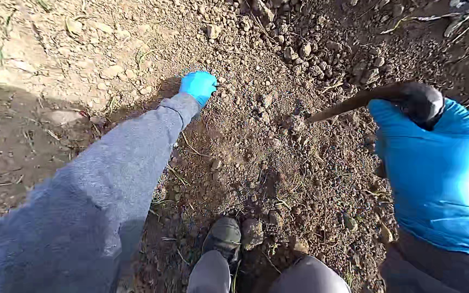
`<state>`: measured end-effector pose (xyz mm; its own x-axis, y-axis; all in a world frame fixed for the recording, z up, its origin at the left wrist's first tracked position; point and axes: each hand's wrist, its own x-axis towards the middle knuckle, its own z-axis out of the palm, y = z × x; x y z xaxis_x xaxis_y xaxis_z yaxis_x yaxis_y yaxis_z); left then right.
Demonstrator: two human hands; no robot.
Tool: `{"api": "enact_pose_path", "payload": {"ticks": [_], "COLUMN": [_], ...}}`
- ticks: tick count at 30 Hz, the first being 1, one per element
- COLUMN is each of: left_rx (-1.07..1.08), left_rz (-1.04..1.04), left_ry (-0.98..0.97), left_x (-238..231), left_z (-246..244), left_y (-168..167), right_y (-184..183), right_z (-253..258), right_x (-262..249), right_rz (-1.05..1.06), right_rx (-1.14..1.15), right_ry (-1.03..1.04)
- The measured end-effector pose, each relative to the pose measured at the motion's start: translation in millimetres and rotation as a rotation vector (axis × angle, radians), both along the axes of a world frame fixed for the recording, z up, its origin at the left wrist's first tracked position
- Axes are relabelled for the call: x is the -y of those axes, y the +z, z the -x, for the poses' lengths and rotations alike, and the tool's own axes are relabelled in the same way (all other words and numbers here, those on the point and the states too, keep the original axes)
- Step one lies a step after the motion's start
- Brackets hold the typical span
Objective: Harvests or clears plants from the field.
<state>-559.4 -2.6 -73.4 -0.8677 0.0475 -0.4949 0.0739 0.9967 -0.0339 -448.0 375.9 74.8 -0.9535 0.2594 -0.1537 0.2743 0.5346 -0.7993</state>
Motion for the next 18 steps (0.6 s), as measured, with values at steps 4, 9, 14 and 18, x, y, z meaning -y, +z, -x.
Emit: {"api": "enact_pose_path", "payload": {"ticks": [4, 9, 14, 18], "left_rx": [0.069, 0.148, 0.101, -0.271], "left_rz": [-0.246, -0.327, -0.364, -0.325], "left_ry": [0.038, -0.031, 0.022, 0.233], "left_x": [-51, -146, -150, -58], "left_z": [-16, -26, -67, -151], "left_y": [25, -2, -36, 52], "right_y": [-55, -141, -33, -96], "right_z": [55, 37, -43, -51], "right_x": [73, 98, 69, 59], "right_rz": [0.145, 0.045, -0.005, -0.128], "right_rx": [0.149, 0.426, 0.066, 0.292], "right_ry": [-0.025, 0.176, -0.019, 0.125]}}
